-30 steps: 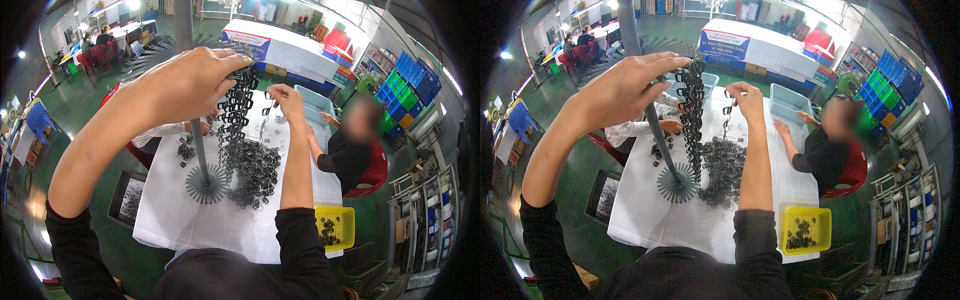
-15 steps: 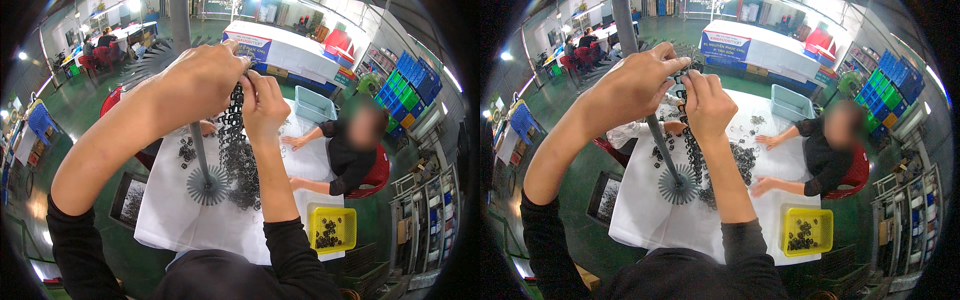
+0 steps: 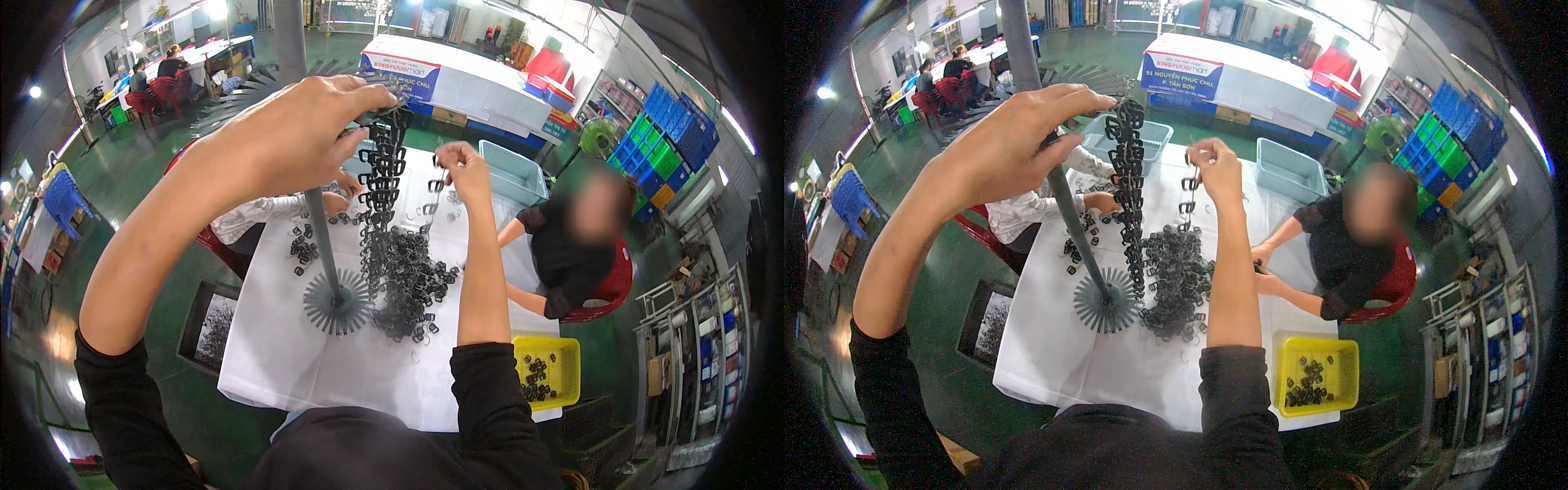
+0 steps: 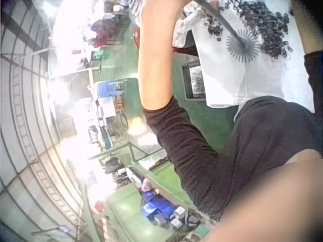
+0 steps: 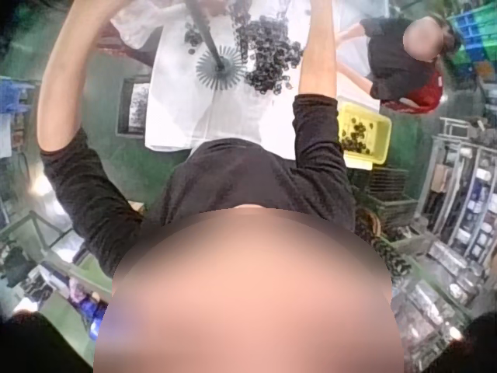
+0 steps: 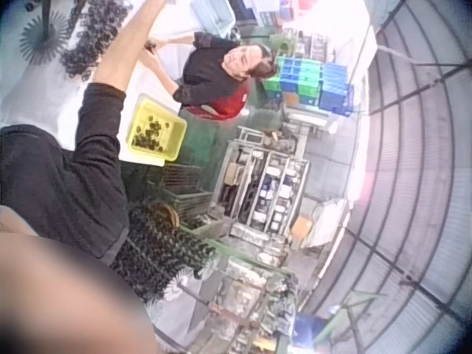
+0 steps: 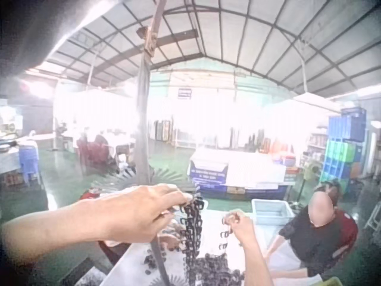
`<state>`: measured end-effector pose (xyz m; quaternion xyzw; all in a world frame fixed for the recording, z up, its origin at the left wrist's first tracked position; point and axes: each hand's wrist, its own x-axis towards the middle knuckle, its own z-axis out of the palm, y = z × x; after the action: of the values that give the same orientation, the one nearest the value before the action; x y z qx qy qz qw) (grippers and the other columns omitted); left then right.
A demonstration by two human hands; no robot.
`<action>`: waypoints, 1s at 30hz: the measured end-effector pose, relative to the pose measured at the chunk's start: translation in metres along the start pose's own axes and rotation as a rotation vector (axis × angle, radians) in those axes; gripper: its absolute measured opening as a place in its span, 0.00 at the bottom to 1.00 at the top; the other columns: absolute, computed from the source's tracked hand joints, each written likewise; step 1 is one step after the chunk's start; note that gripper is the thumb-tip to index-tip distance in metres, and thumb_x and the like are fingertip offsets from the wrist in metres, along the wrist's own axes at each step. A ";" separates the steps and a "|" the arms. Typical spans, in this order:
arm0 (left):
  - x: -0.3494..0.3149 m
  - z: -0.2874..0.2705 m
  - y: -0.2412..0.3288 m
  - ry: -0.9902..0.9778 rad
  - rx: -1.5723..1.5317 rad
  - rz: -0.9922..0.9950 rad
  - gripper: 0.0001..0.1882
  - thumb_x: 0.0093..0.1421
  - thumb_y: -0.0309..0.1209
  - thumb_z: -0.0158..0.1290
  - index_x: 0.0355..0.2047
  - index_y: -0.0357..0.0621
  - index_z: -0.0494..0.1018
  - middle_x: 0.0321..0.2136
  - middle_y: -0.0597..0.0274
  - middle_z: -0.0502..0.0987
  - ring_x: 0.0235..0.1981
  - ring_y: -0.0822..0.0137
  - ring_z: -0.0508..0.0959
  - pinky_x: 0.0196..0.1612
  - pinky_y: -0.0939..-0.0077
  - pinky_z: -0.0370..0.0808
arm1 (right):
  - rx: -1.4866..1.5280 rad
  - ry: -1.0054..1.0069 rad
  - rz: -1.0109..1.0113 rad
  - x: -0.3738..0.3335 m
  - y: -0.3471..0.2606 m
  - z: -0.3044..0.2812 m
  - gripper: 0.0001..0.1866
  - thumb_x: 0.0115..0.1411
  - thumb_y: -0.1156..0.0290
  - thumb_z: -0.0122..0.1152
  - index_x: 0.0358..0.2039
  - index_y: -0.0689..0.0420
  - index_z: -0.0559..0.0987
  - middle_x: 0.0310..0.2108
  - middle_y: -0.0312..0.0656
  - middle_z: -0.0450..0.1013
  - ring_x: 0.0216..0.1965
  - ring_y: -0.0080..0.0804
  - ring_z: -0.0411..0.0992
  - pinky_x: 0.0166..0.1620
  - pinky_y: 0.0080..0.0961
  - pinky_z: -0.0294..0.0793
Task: The person assembles a decorative tree by attaching small black plastic pieces to a central metal rod. They repeatedly pick up pieces from a table and place them onto the rod, working alongside another person who performs the same task.
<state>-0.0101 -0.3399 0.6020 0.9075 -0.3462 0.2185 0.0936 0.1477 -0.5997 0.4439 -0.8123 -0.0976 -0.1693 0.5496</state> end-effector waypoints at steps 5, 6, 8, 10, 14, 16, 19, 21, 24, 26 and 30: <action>-0.004 -0.003 0.004 -0.027 0.010 -0.015 0.26 0.59 0.30 0.55 0.58 0.40 0.64 0.52 0.47 0.70 0.50 0.45 0.73 0.54 0.58 0.70 | -0.452 0.359 -0.310 -0.017 -0.011 0.014 0.12 0.62 0.65 0.62 0.38 0.61 0.79 0.27 0.34 0.76 0.23 0.18 0.70 0.24 0.16 0.67; -0.003 -0.004 0.006 -0.030 0.062 -0.012 0.27 0.59 0.31 0.56 0.58 0.39 0.64 0.51 0.46 0.70 0.50 0.45 0.73 0.53 0.58 0.70 | -0.280 0.407 -0.422 -0.022 -0.023 0.018 0.10 0.61 0.66 0.62 0.38 0.60 0.79 0.29 0.36 0.76 0.26 0.22 0.72 0.25 0.19 0.68; -0.001 -0.005 0.009 -0.011 0.075 -0.010 0.29 0.59 0.32 0.57 0.58 0.38 0.64 0.49 0.45 0.70 0.49 0.45 0.73 0.52 0.58 0.70 | 0.031 0.454 -0.539 -0.033 -0.051 0.025 0.08 0.61 0.70 0.61 0.38 0.58 0.80 0.34 0.40 0.76 0.30 0.29 0.75 0.28 0.23 0.71; 0.002 -0.005 0.011 -0.018 0.124 -0.032 0.30 0.58 0.33 0.57 0.59 0.37 0.63 0.49 0.45 0.70 0.48 0.45 0.73 0.52 0.58 0.70 | 0.140 0.416 -0.570 -0.046 -0.080 0.028 0.06 0.61 0.71 0.60 0.37 0.58 0.80 0.33 0.40 0.76 0.28 0.28 0.74 0.27 0.22 0.70; 0.010 0.000 0.010 -0.040 0.216 -0.069 0.26 0.58 0.29 0.55 0.56 0.36 0.67 0.45 0.44 0.72 0.44 0.44 0.75 0.48 0.57 0.72 | 0.120 0.293 -0.656 -0.066 -0.120 0.035 0.04 0.60 0.72 0.61 0.35 0.57 0.81 0.30 0.39 0.77 0.22 0.26 0.72 0.25 0.20 0.69; 0.015 0.001 0.007 -0.052 0.222 -0.068 0.23 0.57 0.27 0.54 0.54 0.35 0.70 0.43 0.44 0.73 0.42 0.44 0.76 0.46 0.57 0.72 | -0.069 0.337 -0.713 -0.069 -0.127 0.038 0.06 0.57 0.68 0.65 0.34 0.54 0.81 0.28 0.38 0.78 0.21 0.32 0.74 0.25 0.24 0.71; 0.018 0.001 0.007 0.021 0.251 -0.011 0.20 0.58 0.23 0.52 0.52 0.37 0.73 0.39 0.44 0.74 0.40 0.44 0.77 0.45 0.57 0.73 | -0.219 0.376 -0.764 -0.065 -0.127 0.043 0.08 0.55 0.64 0.67 0.32 0.52 0.82 0.28 0.38 0.78 0.25 0.42 0.76 0.28 0.31 0.73; 0.016 -0.003 0.011 0.063 0.267 -0.002 0.21 0.59 0.22 0.51 0.54 0.39 0.72 0.44 0.45 0.75 0.43 0.45 0.77 0.47 0.60 0.73 | -0.192 0.387 -0.772 -0.062 -0.124 0.046 0.07 0.55 0.65 0.67 0.31 0.53 0.83 0.28 0.39 0.78 0.26 0.42 0.76 0.29 0.31 0.74; 0.008 -0.015 0.019 -0.068 0.195 -0.015 0.20 0.51 0.22 0.55 0.46 0.30 0.72 0.41 0.40 0.75 0.44 0.46 0.77 0.48 0.60 0.74 | -0.142 0.349 -0.745 -0.059 -0.124 0.051 0.07 0.55 0.66 0.66 0.31 0.55 0.83 0.29 0.42 0.79 0.27 0.41 0.77 0.30 0.30 0.74; 0.006 -0.021 0.024 -0.065 0.168 0.004 0.21 0.46 0.22 0.58 0.42 0.26 0.72 0.39 0.37 0.75 0.43 0.45 0.77 0.48 0.60 0.75 | -0.095 0.289 -0.716 -0.058 -0.125 0.051 0.07 0.55 0.68 0.66 0.32 0.57 0.83 0.28 0.43 0.79 0.25 0.38 0.77 0.29 0.28 0.74; 0.008 -0.028 0.030 -0.144 0.137 -0.030 0.18 0.48 0.21 0.54 0.41 0.25 0.72 0.34 0.37 0.77 0.39 0.45 0.79 0.44 0.61 0.77 | 0.517 -0.133 -0.394 -0.053 -0.123 0.037 0.08 0.57 0.74 0.65 0.36 0.63 0.84 0.26 0.43 0.79 0.16 0.20 0.68 0.21 0.17 0.66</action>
<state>-0.0342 -0.3580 0.6312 0.9303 -0.3226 0.1744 0.0094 0.0627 -0.5178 0.5173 -0.6205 -0.3283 -0.1889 0.6866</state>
